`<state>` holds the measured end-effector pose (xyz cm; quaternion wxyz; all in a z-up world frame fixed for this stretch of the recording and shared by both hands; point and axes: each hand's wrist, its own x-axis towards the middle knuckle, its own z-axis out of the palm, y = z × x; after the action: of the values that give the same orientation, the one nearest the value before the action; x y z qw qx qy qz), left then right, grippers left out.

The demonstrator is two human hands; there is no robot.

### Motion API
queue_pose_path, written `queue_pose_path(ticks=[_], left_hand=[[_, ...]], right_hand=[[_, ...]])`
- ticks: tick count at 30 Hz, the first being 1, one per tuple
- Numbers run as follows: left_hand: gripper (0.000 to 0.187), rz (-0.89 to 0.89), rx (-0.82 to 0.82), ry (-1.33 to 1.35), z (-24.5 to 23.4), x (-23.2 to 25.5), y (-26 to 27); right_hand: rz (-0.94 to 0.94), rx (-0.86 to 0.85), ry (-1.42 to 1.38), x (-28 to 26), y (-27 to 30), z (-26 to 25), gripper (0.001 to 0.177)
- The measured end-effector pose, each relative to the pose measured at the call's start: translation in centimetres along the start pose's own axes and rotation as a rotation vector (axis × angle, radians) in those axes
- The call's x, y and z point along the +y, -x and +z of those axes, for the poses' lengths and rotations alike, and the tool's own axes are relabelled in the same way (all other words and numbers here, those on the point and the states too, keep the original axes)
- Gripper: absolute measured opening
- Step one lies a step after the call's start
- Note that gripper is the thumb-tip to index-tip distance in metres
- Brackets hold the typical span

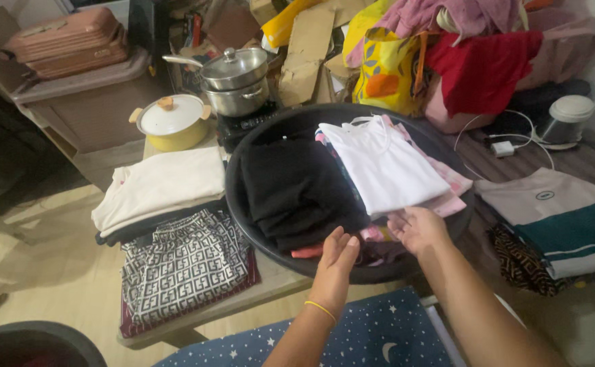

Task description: The person repeatedly takes white tank tops from a black basin, lays them on a star-patterned ironing board, smooths them, folds them in half, and places them into a second black basin. The process is repeated for several items.

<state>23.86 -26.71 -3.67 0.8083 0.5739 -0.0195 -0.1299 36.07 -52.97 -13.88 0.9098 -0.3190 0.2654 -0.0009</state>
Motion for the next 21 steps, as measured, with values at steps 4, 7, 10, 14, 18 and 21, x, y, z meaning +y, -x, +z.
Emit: queue_pose_path(ticks=[4, 7, 10, 14, 18, 21], left_hand=[[0.072, 0.003, 0.019, -0.004, 0.0, -0.1, 0.2], [0.069, 0.021, 0.050, -0.013, -0.3, -0.6, 0.3], [0.065, 0.078, 0.067, 0.043, -1.0, -1.0, 0.5], [0.057, 0.131, 0.117, 0.177, -3.0, -1.2, 1.9], [0.050, 0.192, 0.237, 0.048, -5.8, -0.2, 4.3], [0.046, 0.225, 0.297, 0.084, -8.1, 0.8, 6.1]], right_hand=[[0.028, -0.071, 0.109, 1.9, 3.9, 0.6, 0.022], [-0.014, -0.345, 0.192, 3.8, 8.9, 2.5, 0.024], [0.041, -0.405, 0.257, 5.5, 13.0, 5.2, 0.025], [0.093, -0.502, 0.303, 8.2, 16.8, 8.0, 0.025], [0.105, -0.501, 0.419, 10.9, 19.0, 9.6, 0.024], [0.131, -0.527, 0.499, 13.6, 20.4, 11.0, 0.025]])
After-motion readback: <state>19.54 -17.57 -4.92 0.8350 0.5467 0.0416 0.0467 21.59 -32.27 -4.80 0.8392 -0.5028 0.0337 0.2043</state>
